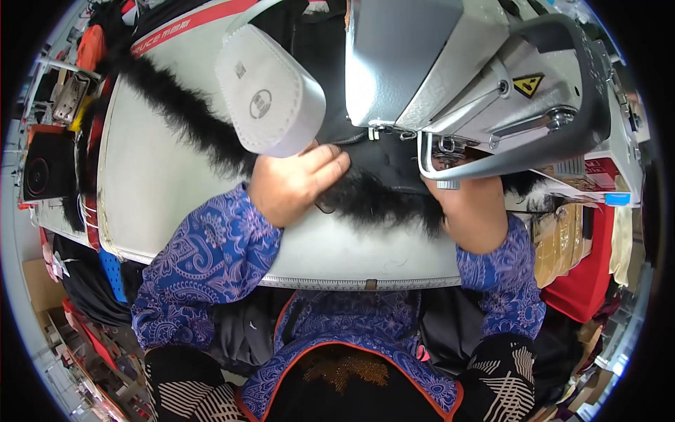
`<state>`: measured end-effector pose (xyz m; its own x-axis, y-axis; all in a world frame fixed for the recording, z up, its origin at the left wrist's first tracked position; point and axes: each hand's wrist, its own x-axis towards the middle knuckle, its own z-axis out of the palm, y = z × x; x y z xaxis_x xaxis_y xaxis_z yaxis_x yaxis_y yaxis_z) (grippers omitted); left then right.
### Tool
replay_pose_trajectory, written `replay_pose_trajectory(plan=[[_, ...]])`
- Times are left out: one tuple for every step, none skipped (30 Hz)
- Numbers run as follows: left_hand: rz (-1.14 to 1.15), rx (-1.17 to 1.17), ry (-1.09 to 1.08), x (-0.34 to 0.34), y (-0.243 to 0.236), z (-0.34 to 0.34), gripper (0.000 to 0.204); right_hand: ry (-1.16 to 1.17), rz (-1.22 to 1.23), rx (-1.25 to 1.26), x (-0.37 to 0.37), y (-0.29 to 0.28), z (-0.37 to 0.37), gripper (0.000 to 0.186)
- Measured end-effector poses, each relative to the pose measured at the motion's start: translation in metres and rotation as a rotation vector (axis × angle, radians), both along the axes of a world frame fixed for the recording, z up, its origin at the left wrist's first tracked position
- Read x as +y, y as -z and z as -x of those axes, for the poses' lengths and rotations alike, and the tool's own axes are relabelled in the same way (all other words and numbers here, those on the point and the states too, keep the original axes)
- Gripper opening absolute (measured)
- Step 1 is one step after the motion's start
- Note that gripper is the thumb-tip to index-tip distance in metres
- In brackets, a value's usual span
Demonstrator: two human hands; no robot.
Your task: Sew fur trim onto a piece of clothing using an industrial sewing machine.
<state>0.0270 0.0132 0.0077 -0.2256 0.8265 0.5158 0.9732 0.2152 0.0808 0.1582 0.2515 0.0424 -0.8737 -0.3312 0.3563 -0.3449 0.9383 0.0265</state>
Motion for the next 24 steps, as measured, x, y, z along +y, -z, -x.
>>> replay_pose_trajectory(plan=[[0.013,-0.02,-0.01,-0.001,0.0,-0.007,0.026,0.034,-0.013,-0.134,-0.008,-0.012,-0.004,0.022],[0.025,-0.039,-0.019,-0.002,0.002,-0.01,0.025,0.03,-0.012,-0.134,-0.011,-0.01,-0.001,0.022],[0.007,-0.001,-0.011,-0.002,0.003,-0.01,0.026,-0.052,0.053,-0.109,-0.013,-0.006,0.002,0.024],[0.007,-0.001,-0.011,-0.002,0.003,-0.009,0.026,-0.134,0.117,-0.084,-0.015,-0.003,0.005,0.027],[-0.009,-0.004,-0.015,-0.003,0.004,-0.009,0.026,-0.145,0.155,-0.173,-0.02,-0.003,0.004,0.036],[-0.025,-0.009,-0.019,-0.003,0.004,-0.009,0.026,-0.143,0.155,-0.175,-0.022,0.0,0.005,0.036],[-0.025,-0.01,-0.018,-0.004,0.003,-0.009,0.026,-0.126,0.143,-0.187,-0.023,0.005,0.006,0.035],[0.004,-0.026,-0.054,-0.006,0.002,-0.009,0.031,-0.109,0.132,-0.198,-0.023,0.009,0.007,0.034],[0.034,-0.041,-0.09,-0.007,0.001,-0.01,0.036,-0.103,0.122,-0.162,-0.024,0.012,0.008,0.034],[0.036,-0.041,-0.09,-0.007,-0.001,-0.013,0.036,-0.104,0.123,-0.163,-0.025,0.013,0.008,0.034],[0.073,-0.084,-0.176,-0.008,-0.005,-0.018,0.042,-0.101,0.111,-0.141,-0.027,0.013,0.009,0.034],[0.109,-0.126,-0.259,-0.009,-0.007,-0.022,0.049,-0.096,0.096,-0.119,-0.028,0.013,0.01,0.033],[0.136,-0.132,-0.304,-0.01,-0.003,-0.026,0.059,-0.091,0.096,-0.117,-0.029,0.013,0.01,0.033],[0.135,-0.131,-0.298,-0.009,-0.004,-0.026,0.059,-0.088,0.072,-0.096,-0.029,0.013,0.01,0.033],[0.161,-0.151,-0.324,-0.011,-0.007,-0.028,0.06,-0.093,0.053,-0.078,-0.031,0.014,0.009,0.032],[0.186,-0.172,-0.348,-0.012,-0.008,-0.03,0.061,-0.095,0.056,-0.079,-0.032,0.014,0.01,0.032],[0.183,-0.16,-0.347,-0.009,-0.003,-0.015,0.064,-0.062,0.082,-0.076,-0.031,0.014,0.012,0.032],[0.297,-0.228,-0.365,-0.002,-0.01,-0.003,0.06,-0.025,0.106,-0.078,-0.032,0.014,0.013,0.031],[0.194,-0.196,-0.258,0.003,-0.003,0.017,0.056,0.053,0.059,-0.106,-0.031,0.013,0.014,0.031],[0.096,-0.156,-0.168,0.002,-0.001,0.029,0.051,0.103,0.143,-0.129,-0.03,0.019,0.017,0.032],[0.117,-0.244,-0.111,0.003,-0.006,0.029,0.044,0.072,0.118,-0.101,-0.027,0.019,0.017,0.032],[-0.008,-0.084,-0.087,0.004,-0.001,0.025,0.038,0.04,0.094,-0.073,-0.026,0.019,0.016,0.033],[-0.037,-0.092,-0.096,0.003,0.0,0.02,0.034,0.042,0.092,-0.071,-0.025,0.02,0.015,0.033],[-0.062,-0.1,-0.105,0.002,0.001,0.015,0.03,0.046,0.12,-0.071,-0.026,0.022,0.013,0.033]])
